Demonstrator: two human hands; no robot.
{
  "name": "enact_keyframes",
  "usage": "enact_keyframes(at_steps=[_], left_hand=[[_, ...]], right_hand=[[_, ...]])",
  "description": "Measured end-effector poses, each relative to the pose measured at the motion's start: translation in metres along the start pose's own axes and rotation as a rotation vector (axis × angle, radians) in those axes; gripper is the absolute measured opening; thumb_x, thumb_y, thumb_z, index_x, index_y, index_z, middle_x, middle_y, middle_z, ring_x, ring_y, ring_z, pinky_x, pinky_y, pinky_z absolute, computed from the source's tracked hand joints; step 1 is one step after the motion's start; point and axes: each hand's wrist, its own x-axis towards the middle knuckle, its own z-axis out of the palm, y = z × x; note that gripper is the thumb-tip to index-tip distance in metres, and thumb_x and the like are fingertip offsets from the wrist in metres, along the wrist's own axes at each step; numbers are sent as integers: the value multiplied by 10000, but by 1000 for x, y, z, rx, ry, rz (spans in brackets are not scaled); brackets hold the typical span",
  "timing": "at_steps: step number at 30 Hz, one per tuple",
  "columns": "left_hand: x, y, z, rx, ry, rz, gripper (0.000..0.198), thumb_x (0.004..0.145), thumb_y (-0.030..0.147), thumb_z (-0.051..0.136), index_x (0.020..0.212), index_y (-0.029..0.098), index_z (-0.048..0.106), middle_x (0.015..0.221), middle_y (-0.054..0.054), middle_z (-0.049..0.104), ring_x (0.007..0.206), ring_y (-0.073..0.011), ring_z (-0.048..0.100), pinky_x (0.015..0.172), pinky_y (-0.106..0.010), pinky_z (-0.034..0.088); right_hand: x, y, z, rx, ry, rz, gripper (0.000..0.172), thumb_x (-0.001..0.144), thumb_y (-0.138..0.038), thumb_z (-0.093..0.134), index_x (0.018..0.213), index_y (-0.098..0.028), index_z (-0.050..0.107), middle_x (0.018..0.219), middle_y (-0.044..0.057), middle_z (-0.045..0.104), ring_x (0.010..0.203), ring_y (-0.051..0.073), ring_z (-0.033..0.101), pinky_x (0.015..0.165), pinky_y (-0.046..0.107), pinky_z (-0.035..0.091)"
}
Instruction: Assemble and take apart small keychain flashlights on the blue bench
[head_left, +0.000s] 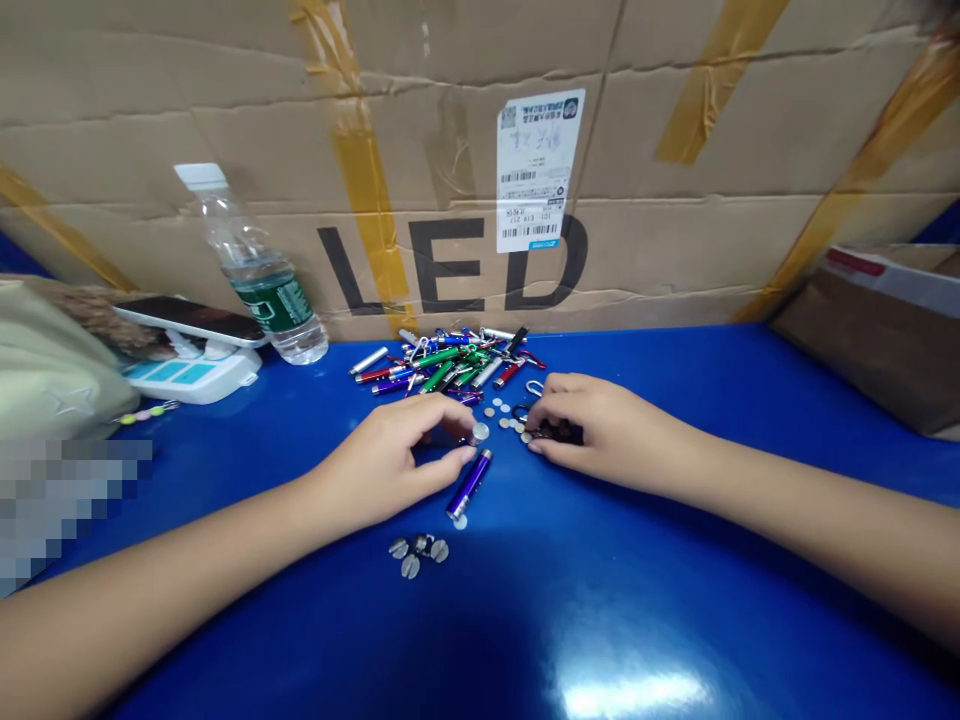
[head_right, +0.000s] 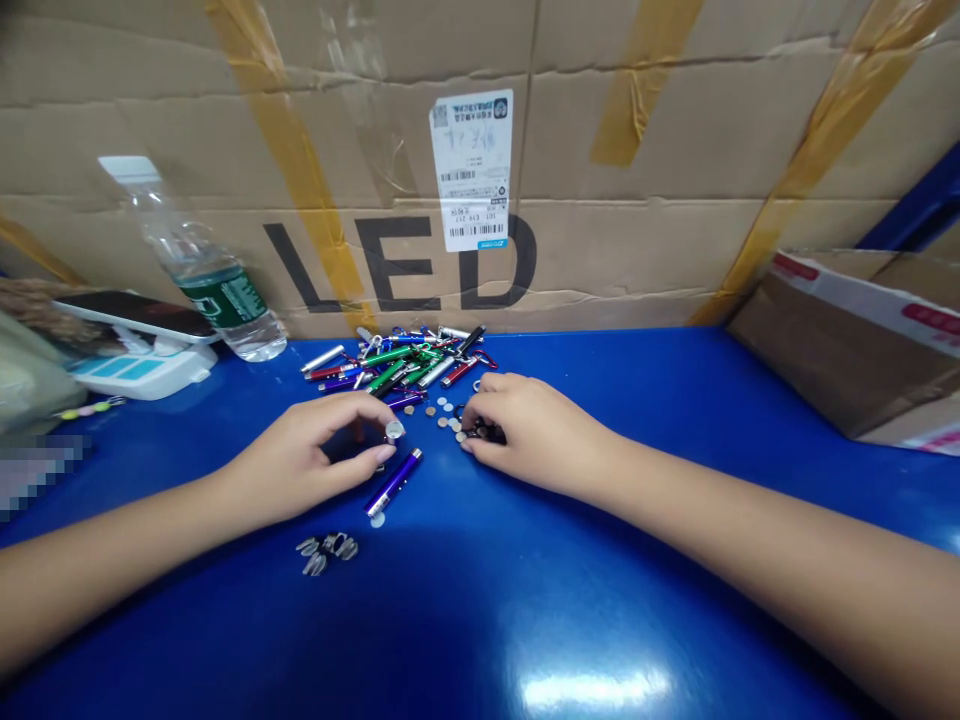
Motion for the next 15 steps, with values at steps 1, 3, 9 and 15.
enact_keyframes(at_steps=[1,3,9,15], left_hand=[[0,0,1,-3,-1,7,160,841,320,549,937,204,604,917,-14,660,820,-138,609,739,-257,502],[-1,-1,2,-9,-6,13,173,848,316,536,961,205,607,966,-23,666,866,-147,617,768,-265,504],[-4,-3,8,-22,-34,29,210,862,309,505,1023,216,605,1030,-26,680,939,-162,633,842,-286,499],[-5,-4,10,-9,-38,57,196,862,303,519,1019,222,603,1020,-20,687,941,-159,638,847,-287,497]], right_hand=[[0,0,0,-1,-1,0,146,821,-251,561,876,-178,674,834,48,578,767,154,535,678,265,412],[1,0,1,0,-1,9,153,824,-255,559,883,-174,675,821,47,575,752,151,532,664,261,405],[1,-2,1,51,-15,122,135,799,-234,579,857,-168,681,775,39,578,700,138,523,622,244,392],[1,1,0,82,-23,122,101,798,-221,586,783,-175,674,783,39,601,715,139,541,646,254,402]])
